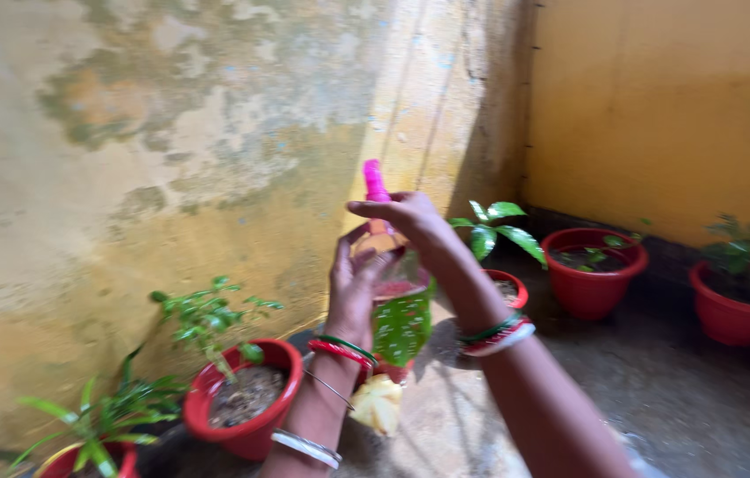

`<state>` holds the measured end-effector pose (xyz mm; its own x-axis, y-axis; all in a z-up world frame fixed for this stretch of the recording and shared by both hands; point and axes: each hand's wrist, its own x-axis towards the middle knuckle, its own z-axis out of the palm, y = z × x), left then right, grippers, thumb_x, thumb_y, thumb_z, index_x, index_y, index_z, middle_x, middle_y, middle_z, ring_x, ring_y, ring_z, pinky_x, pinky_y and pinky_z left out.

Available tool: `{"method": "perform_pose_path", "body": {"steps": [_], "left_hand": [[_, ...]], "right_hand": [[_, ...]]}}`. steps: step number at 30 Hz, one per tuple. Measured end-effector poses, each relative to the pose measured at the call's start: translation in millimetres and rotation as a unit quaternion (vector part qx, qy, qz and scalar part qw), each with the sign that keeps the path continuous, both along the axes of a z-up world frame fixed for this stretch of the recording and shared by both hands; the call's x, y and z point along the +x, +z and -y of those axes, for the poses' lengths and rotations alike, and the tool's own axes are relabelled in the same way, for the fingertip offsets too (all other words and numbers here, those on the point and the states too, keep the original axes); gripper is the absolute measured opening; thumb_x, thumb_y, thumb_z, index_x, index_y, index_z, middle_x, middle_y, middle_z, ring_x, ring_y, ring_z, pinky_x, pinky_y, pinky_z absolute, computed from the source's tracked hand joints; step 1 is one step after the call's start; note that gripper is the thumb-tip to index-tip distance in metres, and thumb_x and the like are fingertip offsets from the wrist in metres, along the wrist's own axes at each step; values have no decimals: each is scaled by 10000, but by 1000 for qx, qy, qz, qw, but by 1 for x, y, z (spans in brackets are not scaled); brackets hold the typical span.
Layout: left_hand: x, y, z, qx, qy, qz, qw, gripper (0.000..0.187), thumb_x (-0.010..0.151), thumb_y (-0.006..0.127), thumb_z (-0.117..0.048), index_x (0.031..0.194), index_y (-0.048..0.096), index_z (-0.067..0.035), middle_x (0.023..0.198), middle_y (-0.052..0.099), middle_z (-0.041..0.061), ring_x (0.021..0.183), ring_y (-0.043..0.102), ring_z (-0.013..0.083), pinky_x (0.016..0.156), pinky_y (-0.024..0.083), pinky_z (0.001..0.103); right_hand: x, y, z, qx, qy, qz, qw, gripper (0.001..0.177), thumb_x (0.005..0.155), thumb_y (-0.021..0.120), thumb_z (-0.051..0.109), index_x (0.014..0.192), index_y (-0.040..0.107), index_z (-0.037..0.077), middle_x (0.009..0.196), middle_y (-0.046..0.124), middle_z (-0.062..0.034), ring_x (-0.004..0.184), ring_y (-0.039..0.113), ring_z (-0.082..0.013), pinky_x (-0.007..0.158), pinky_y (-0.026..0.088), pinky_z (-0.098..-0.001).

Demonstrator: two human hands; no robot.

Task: The person sprays water on a series of potted plants in red pots using a pink spray bottle.

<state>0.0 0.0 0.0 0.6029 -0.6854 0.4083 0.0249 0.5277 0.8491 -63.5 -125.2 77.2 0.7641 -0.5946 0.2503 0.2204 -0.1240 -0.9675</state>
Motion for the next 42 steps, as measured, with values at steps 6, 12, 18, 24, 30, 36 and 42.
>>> {"method": "perform_pose_path", "body": {"steps": [6,12,18,24,30,36,42], "left_hand": [[-19,35,30,94,-47,-2,994,613,815,728,-130,1384,498,-136,1070,687,118,923,738,231,739,632,427],[-21,20,59,247,-15,93,964,673,804,774,-246,1411,494,-169,1187,659,51,914,709,214,723,513,416],[-34,-11,93,153,-219,-51,962,628,845,739,-309,1404,502,-147,1197,630,73,985,686,216,802,606,445],[-54,-36,132,131,-259,-38,956,579,846,785,-136,1350,503,-109,1236,647,62,1107,686,177,932,607,395],[-64,-55,157,131,-295,-55,945,594,808,760,-70,1339,503,-130,1212,651,70,1066,683,194,895,599,397],[-61,-95,183,141,-275,-46,950,526,852,708,-87,1334,498,-120,1215,646,71,1071,684,197,893,603,408],[-72,-166,227,80,-177,-29,980,486,917,647,-135,1363,475,-49,1228,659,103,1085,674,181,952,567,338]], "right_hand": [[-24,-2,24,3,-178,-14,984,489,703,883,346,997,740,-19,779,700,-86,619,686,-172,545,548,-305],[-34,-47,59,148,-69,97,982,426,708,867,211,958,725,-104,756,718,-147,579,683,-237,528,554,-349],[-64,-75,105,111,-85,43,989,431,746,875,235,968,711,-97,800,708,-147,615,695,-216,565,579,-360],[-99,-91,127,115,-55,76,989,358,787,841,231,1009,685,-3,827,701,-90,668,701,-184,608,584,-358],[-119,-100,126,55,-102,97,988,339,782,833,208,1023,709,4,883,736,-82,738,728,-145,683,600,-319],[-122,-126,146,57,-151,49,986,350,763,862,192,1004,713,-13,863,741,-88,720,716,-155,664,596,-332],[-113,-156,156,85,-119,-42,988,327,755,863,209,970,743,-6,849,745,-96,699,701,-163,683,582,-316]]}}
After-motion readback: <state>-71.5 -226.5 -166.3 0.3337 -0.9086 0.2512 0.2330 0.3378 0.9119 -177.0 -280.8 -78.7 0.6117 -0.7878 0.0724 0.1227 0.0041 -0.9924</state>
